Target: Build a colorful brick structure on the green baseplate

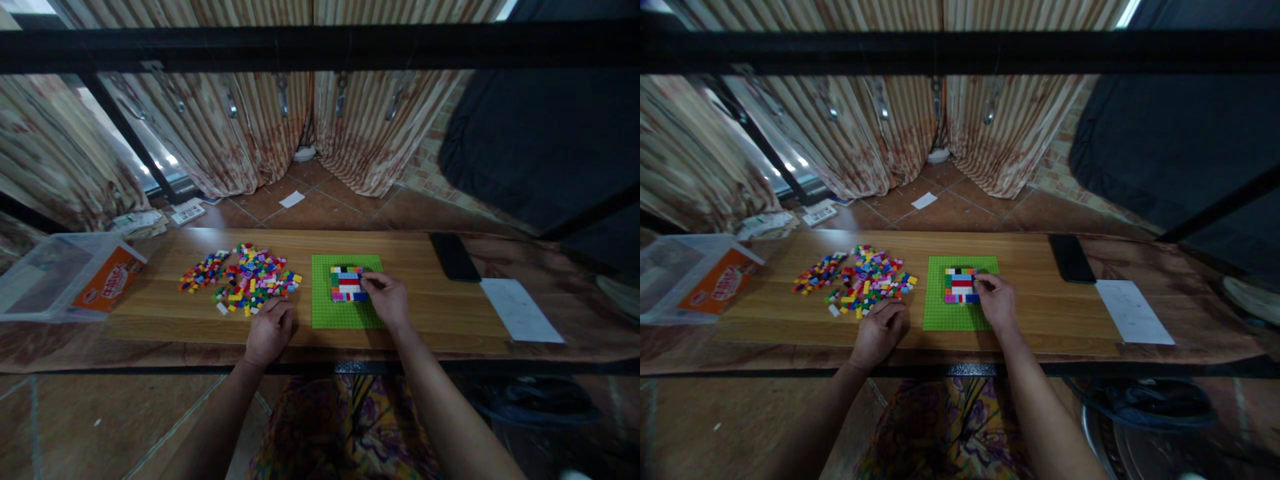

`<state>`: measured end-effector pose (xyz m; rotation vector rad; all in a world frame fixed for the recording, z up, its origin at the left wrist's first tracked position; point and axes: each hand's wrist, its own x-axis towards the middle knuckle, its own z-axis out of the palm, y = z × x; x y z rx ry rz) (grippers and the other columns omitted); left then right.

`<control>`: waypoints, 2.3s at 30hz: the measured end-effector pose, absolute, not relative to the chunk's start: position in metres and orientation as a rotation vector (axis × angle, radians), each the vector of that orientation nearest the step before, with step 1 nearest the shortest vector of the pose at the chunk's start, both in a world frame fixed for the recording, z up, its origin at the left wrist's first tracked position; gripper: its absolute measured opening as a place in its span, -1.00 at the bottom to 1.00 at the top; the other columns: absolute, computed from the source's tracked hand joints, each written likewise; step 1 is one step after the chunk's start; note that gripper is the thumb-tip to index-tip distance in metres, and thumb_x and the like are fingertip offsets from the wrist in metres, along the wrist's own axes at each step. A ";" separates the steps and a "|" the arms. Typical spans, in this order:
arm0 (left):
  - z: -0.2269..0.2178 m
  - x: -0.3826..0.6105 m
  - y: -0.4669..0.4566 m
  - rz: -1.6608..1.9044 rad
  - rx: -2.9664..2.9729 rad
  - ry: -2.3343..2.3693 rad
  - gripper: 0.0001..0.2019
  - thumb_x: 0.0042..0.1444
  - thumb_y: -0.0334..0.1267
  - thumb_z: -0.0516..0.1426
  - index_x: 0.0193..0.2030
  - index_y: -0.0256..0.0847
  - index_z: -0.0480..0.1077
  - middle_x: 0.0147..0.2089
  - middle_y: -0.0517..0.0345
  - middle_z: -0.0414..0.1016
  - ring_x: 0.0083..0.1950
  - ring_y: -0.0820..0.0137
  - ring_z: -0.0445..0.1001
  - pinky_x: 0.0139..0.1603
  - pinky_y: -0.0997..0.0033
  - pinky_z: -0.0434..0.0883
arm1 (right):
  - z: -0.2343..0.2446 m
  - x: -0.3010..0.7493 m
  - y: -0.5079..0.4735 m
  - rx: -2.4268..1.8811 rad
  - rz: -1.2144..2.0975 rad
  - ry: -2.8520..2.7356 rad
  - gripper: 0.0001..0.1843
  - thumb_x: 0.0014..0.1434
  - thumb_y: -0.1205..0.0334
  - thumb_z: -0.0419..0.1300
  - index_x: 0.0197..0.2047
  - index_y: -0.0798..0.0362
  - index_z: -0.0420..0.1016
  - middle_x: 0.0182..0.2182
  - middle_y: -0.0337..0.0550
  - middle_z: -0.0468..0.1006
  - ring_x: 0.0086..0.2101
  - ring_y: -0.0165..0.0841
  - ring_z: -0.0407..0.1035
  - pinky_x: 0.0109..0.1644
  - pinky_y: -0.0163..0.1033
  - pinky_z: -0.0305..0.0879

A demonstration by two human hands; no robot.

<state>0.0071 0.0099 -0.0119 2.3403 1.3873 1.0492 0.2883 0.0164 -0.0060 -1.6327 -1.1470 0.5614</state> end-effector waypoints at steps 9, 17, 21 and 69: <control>-0.013 0.007 0.010 1.048 2.338 1.382 -0.85 0.21 -0.36 0.06 -0.23 -0.16 0.47 -0.14 0.06 0.54 -0.05 0.34 0.50 0.03 0.29 0.47 | -0.002 0.282 0.021 -1.682 0.561 -1.090 -0.67 -0.02 -0.01 0.31 -0.26 0.03 0.66 -0.26 -0.06 0.65 -0.29 -0.21 0.51 -0.11 -0.07 0.41; -0.013 0.007 0.009 1.052 2.338 1.379 -0.85 0.21 -0.36 0.06 -0.23 -0.16 0.47 -0.13 0.05 0.54 -0.06 0.33 0.50 0.02 0.29 0.48 | -0.007 0.284 0.013 -1.644 0.552 -1.064 -0.68 0.01 0.01 0.28 -0.25 0.05 0.64 -0.25 -0.03 0.65 -0.25 -0.20 0.51 -0.07 -0.05 0.41; -0.012 0.007 0.010 1.051 2.341 1.376 -0.85 0.19 -0.37 0.07 -0.23 -0.17 0.47 -0.13 0.05 0.54 -0.07 0.34 0.50 0.01 0.29 0.48 | -0.008 0.286 0.007 -1.644 0.521 -1.039 -0.67 0.00 0.04 0.29 -0.21 0.06 0.63 -0.23 -0.03 0.65 -0.24 -0.21 0.51 -0.04 -0.04 0.41; 0.002 -0.040 0.020 1.328 2.163 1.824 -0.82 0.17 -0.31 0.08 -0.12 -0.20 0.46 -0.10 0.02 0.53 0.01 0.28 0.47 0.10 0.21 0.40 | 0.031 0.213 -0.029 -1.420 0.475 -1.378 -0.80 0.21 0.18 0.17 -0.13 -0.04 0.59 -0.20 -0.12 0.59 -0.19 -0.32 0.47 -0.12 -0.20 0.40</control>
